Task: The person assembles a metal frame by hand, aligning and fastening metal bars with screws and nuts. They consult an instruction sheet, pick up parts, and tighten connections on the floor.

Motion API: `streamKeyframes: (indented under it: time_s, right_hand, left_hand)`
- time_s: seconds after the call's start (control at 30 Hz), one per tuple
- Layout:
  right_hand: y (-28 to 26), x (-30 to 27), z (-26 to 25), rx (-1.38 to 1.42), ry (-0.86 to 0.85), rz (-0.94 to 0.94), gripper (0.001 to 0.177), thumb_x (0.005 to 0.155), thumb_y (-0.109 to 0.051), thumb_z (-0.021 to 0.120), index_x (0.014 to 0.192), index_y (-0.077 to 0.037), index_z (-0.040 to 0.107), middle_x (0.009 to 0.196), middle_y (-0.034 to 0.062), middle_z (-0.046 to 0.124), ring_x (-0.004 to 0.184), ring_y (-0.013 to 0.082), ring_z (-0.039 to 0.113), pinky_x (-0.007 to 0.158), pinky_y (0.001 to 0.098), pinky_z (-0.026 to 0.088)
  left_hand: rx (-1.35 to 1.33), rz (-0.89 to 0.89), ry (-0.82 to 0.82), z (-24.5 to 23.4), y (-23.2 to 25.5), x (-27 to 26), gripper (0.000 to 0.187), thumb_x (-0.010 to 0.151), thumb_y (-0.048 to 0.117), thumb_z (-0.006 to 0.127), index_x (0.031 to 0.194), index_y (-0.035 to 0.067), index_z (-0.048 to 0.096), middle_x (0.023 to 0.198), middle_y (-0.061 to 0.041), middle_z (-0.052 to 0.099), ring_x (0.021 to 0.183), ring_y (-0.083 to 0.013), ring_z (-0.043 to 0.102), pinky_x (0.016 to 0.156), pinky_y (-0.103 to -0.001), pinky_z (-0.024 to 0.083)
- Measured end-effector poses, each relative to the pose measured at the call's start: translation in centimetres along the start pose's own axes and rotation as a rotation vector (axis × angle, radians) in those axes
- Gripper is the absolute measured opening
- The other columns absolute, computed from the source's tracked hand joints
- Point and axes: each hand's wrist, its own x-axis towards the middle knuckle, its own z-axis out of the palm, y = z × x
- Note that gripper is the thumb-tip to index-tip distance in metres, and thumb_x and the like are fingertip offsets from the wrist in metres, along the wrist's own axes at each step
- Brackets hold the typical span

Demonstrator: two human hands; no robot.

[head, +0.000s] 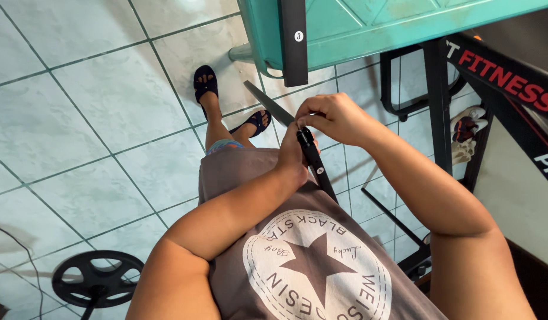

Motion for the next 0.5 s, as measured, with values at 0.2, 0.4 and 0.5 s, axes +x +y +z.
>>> streamKeyframes:
  time_s: [0.2, 0.4, 0.5]
  right_hand:
    - [-0.1, 0.1, -0.3, -0.038, -0.049, 0.010, 0.013, 0.090, -0.016, 0.073, 0.097, -0.005, 0.075, 0.086, 0.0102, 0.074, 0.077, 0.0232, 0.072, 0.071, 0.0345, 0.056]
    - [-0.4, 0.8, -1.2, -0.063, -0.141, 0.081, 0.013, 0.088, -0.017, 0.073, 0.097, -0.007, 0.077, 0.080, 0.0088, 0.076, 0.072, 0.0211, 0.073, 0.066, 0.0342, 0.056]
    - [-0.3, 1.2, -1.4, -0.098, -0.181, 0.102, 0.013, 0.090, -0.016, 0.072, 0.097, -0.007, 0.077, 0.080, 0.0088, 0.077, 0.072, 0.0205, 0.074, 0.067, 0.0337, 0.057]
  left_hand:
    - [0.051, 0.034, -0.024, 0.3, -0.4, -0.6, 0.027, 0.105, 0.037, 0.042, 0.090, 0.017, 0.050, 0.068, 0.002, 0.051, 0.057, -0.0101, 0.048, 0.055, -0.028, 0.043]
    - [0.045, 0.054, -0.066, 0.1, -1.1, -0.1, 0.030, 0.106, 0.038, 0.041, 0.087, 0.015, 0.048, 0.068, 0.001, 0.050, 0.058, -0.0113, 0.048, 0.057, -0.029, 0.044]
    - [0.056, 0.052, -0.056, -0.1, -1.4, 0.1, 0.031, 0.106, 0.039, 0.044, 0.086, 0.016, 0.048, 0.068, 0.001, 0.050, 0.058, -0.0116, 0.047, 0.057, -0.029, 0.043]
